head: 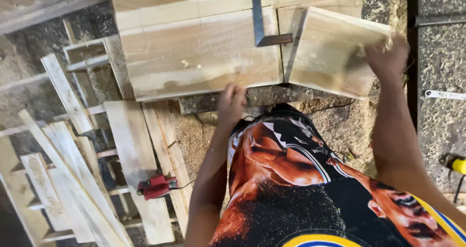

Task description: The person places a metal try square across a wooden board on the workbench and uses a pencil to draw straight guide lines along the square's edge. They reposition the square repeatedly to mark several lines across the board, then pick up a hand saw at the end.

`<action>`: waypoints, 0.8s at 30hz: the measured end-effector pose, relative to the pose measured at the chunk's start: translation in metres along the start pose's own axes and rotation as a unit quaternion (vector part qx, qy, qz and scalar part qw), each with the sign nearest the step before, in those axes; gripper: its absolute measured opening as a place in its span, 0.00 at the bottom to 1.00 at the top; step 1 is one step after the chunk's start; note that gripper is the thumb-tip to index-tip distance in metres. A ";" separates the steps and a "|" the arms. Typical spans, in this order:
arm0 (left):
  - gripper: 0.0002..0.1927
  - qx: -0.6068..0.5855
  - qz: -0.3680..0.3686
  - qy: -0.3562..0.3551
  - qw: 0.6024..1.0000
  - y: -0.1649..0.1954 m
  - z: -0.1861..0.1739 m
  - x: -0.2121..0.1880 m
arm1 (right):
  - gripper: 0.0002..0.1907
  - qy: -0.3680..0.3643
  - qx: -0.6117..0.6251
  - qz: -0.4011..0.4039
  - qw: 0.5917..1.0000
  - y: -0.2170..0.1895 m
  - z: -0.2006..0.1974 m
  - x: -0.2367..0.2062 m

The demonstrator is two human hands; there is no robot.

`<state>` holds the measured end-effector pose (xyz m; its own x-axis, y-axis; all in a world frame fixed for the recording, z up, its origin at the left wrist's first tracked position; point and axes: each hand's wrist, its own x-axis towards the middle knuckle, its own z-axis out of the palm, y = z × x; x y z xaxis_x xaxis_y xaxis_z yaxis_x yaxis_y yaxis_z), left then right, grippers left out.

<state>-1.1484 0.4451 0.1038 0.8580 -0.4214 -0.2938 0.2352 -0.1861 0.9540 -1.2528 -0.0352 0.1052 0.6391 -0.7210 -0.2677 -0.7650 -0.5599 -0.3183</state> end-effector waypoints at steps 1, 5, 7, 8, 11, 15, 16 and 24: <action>0.10 0.024 0.011 -0.010 1.000 0.002 0.008 0.003 | 0.26 0.067 -0.054 -0.051 0.995 0.022 0.000 -0.016; 0.16 0.147 0.146 -0.092 0.974 0.008 0.070 0.032 | 0.29 0.011 0.120 0.115 0.986 0.052 0.015 -0.068; 0.16 0.117 0.112 -0.175 0.971 0.008 0.105 0.050 | 0.29 0.002 0.176 0.143 0.974 0.048 0.016 -0.090; 0.17 0.098 0.041 -0.205 0.973 0.008 0.122 0.058 | 0.29 -0.009 0.195 0.168 0.966 0.041 0.018 -0.098; 0.16 0.214 -0.020 -0.254 0.943 0.009 0.162 0.073 | 0.27 -0.048 0.212 0.216 0.952 0.020 0.016 -0.106; 0.14 0.286 0.149 -0.084 0.943 0.007 0.177 0.060 | 0.23 -0.025 0.288 0.169 0.942 0.009 0.013 -0.120; 0.14 0.273 0.130 -0.110 0.947 0.006 0.174 0.056 | 0.25 -0.026 0.288 0.191 0.938 0.013 0.011 -0.131; 0.20 -0.011 0.005 -0.165 0.986 -0.005 0.098 -0.021 | 0.35 0.031 0.214 0.168 0.962 0.039 0.023 -0.288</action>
<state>-1.2124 0.3684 0.0996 0.6656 -0.6899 -0.2846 0.2402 -0.1631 0.9569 -1.4645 0.1596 0.1492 0.3454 -0.8620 -0.3711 -0.8168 -0.0814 -0.5711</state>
